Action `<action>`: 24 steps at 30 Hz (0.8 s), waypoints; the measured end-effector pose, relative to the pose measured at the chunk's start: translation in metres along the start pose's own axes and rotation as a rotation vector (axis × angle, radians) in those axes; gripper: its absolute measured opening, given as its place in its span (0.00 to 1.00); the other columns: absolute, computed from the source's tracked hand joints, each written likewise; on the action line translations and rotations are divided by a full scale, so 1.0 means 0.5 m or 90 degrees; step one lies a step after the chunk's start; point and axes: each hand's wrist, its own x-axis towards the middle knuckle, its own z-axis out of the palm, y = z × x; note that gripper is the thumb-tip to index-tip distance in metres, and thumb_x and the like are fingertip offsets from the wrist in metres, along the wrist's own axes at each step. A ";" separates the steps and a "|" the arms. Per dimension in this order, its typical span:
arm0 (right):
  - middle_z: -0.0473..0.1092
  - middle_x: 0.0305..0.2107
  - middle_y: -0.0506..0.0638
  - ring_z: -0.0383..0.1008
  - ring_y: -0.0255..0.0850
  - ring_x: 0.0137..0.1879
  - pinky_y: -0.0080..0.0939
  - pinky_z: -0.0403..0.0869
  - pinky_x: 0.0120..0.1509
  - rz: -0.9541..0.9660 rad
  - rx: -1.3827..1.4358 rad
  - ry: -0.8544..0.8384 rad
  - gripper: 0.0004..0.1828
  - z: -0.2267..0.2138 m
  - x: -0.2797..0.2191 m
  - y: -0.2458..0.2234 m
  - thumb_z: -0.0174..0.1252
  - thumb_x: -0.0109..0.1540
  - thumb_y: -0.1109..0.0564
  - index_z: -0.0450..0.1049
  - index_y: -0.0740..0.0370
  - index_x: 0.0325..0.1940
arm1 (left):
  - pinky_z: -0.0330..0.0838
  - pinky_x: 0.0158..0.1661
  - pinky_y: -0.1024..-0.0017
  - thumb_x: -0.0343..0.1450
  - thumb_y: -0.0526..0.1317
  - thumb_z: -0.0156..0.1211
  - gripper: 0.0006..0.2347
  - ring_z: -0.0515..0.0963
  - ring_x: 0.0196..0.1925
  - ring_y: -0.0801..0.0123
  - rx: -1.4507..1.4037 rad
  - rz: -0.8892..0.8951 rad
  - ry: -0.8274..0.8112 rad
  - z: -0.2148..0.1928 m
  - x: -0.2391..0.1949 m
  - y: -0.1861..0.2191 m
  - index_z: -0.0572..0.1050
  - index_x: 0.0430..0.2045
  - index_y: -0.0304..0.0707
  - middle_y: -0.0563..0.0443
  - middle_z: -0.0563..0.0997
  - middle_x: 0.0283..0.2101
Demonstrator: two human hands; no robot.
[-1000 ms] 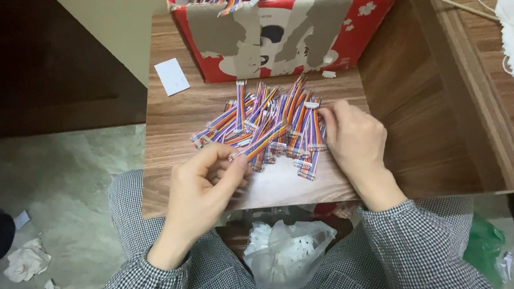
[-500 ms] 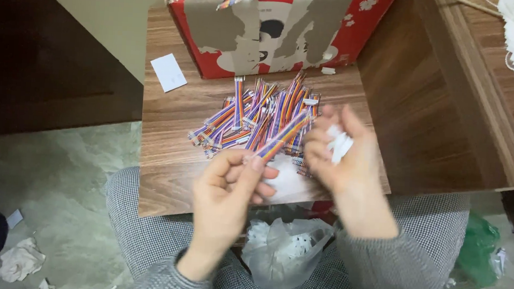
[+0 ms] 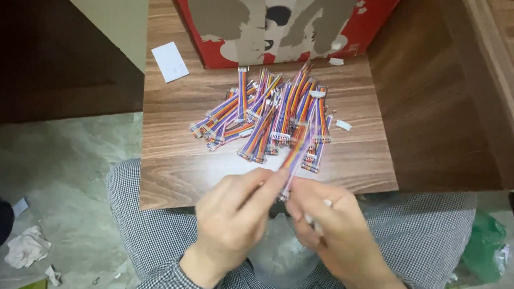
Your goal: Assembling plastic connectors onto the ends of multi-colored wire bundles by hand.
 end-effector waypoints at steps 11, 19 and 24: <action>0.71 0.14 0.49 0.62 0.32 0.20 0.30 0.61 0.22 0.008 -0.314 0.016 0.06 -0.012 -0.021 -0.009 0.62 0.49 0.67 0.83 0.73 0.26 | 0.74 0.43 0.78 0.63 0.34 0.57 0.10 0.82 0.41 0.69 -0.664 -0.563 -0.322 -0.038 0.011 0.005 0.79 0.34 0.31 0.46 0.83 0.43; 0.78 0.18 0.48 0.67 0.30 0.21 0.26 0.65 0.22 -0.009 -0.354 -0.116 0.08 -0.018 -0.035 -0.018 0.62 0.47 0.69 0.84 0.70 0.28 | 0.76 0.38 0.70 0.65 0.32 0.54 0.10 0.81 0.35 0.59 -0.951 -0.720 -0.171 -0.043 0.017 -0.004 0.77 0.34 0.18 0.30 0.81 0.38; 0.62 0.05 0.49 0.49 0.30 0.12 0.29 0.46 0.12 -0.070 -0.182 0.033 0.12 -0.057 -0.027 -0.032 0.55 0.55 0.62 0.80 0.75 0.33 | 0.72 0.24 0.82 0.62 0.34 0.60 0.08 0.80 0.22 0.73 -0.704 -0.715 -0.321 -0.070 0.034 0.016 0.83 0.26 0.26 0.42 0.84 0.22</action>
